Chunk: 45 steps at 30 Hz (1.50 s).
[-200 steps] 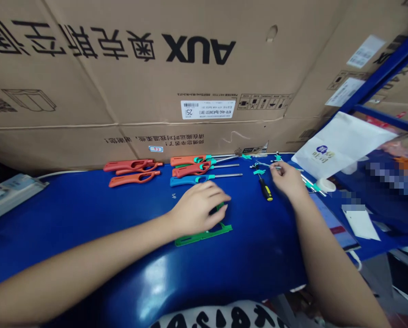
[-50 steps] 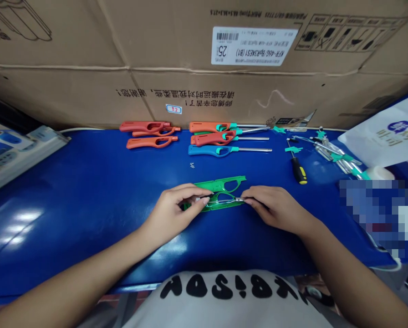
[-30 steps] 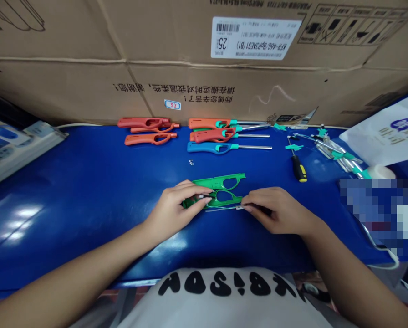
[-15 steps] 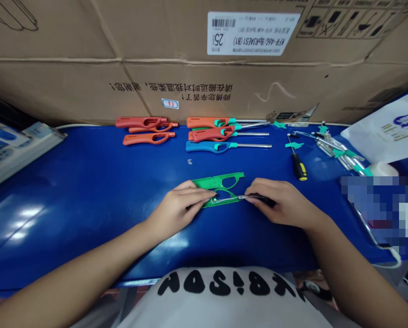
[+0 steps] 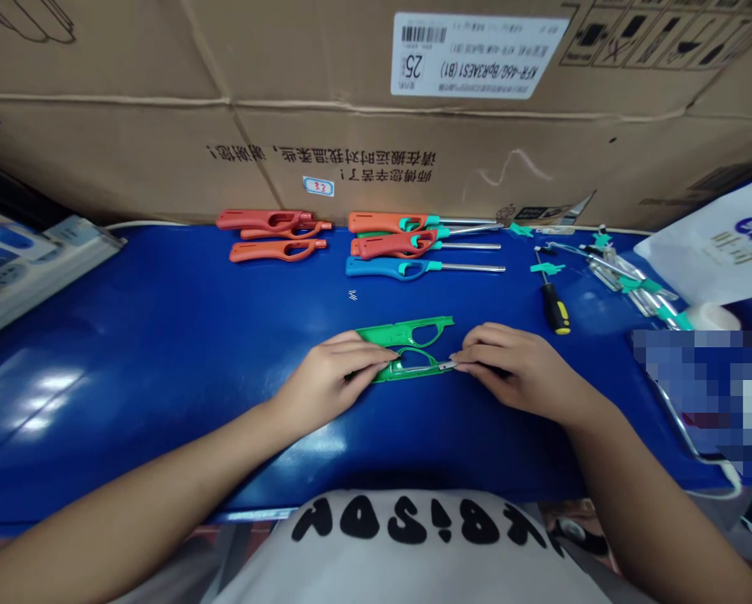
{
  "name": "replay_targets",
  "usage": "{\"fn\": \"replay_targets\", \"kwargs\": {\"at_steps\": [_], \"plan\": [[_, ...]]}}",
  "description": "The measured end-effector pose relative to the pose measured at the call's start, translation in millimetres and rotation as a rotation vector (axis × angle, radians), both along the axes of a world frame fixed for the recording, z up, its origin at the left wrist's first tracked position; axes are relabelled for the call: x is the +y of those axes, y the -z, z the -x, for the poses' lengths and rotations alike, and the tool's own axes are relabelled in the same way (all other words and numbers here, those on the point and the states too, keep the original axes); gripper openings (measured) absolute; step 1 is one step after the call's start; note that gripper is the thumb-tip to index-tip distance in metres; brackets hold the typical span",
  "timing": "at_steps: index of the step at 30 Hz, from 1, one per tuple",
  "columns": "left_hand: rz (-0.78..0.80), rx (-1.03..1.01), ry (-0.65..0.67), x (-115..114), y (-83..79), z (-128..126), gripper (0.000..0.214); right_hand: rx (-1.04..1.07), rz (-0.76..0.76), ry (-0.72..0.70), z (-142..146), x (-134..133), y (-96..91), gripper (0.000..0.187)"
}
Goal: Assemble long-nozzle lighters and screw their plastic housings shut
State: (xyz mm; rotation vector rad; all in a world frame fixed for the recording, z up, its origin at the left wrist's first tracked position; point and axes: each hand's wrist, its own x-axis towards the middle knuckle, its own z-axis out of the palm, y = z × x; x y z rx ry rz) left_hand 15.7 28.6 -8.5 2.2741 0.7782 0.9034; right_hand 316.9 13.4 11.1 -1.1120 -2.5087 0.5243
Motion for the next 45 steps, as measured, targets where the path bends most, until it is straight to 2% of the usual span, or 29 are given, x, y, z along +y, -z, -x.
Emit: {"fn": "replay_targets", "kwargs": {"at_steps": [7, 14, 20, 24, 28, 32, 38, 45], "plan": [[-0.013, 0.016, 0.007, 1, 0.7, 1, 0.023, -0.032, 0.002, 0.001, 1, -1, -1.7, 0.020], [-0.018, 0.015, -0.004, 1, -0.8, 1, 0.021, -0.121, -0.070, -0.011, 1, 0, -0.9, 0.019], [-0.035, 0.000, -0.043, -1, -2.0, 0, 0.017, -0.104, -0.129, 0.043, 16, -5, -1.0, 0.025], [-0.036, -0.005, -0.053, -2, -2.1, -1, 0.018, -0.010, -0.116, 0.056, 33, -11, 5.7, 0.022], [-0.045, -0.017, -0.058, -3, -1.1, -1, 0.018, -0.052, -0.065, 0.060, 43, -12, 11.8, 0.019], [-0.061, -0.023, -0.061, -3, -0.9, -2, 0.017, -0.080, -0.036, 0.080, 45, -10, 11.7, 0.015], [-0.060, -0.026, -0.084, -4, -2.7, -2, 0.015, 0.004, 0.009, 0.090, 46, -10, 9.3, 0.008], [-0.058, -0.023, -0.113, -5, -4.5, -3, 0.015, -0.037, -0.029, 0.096, 47, -12, 10.8, 0.015]]}}
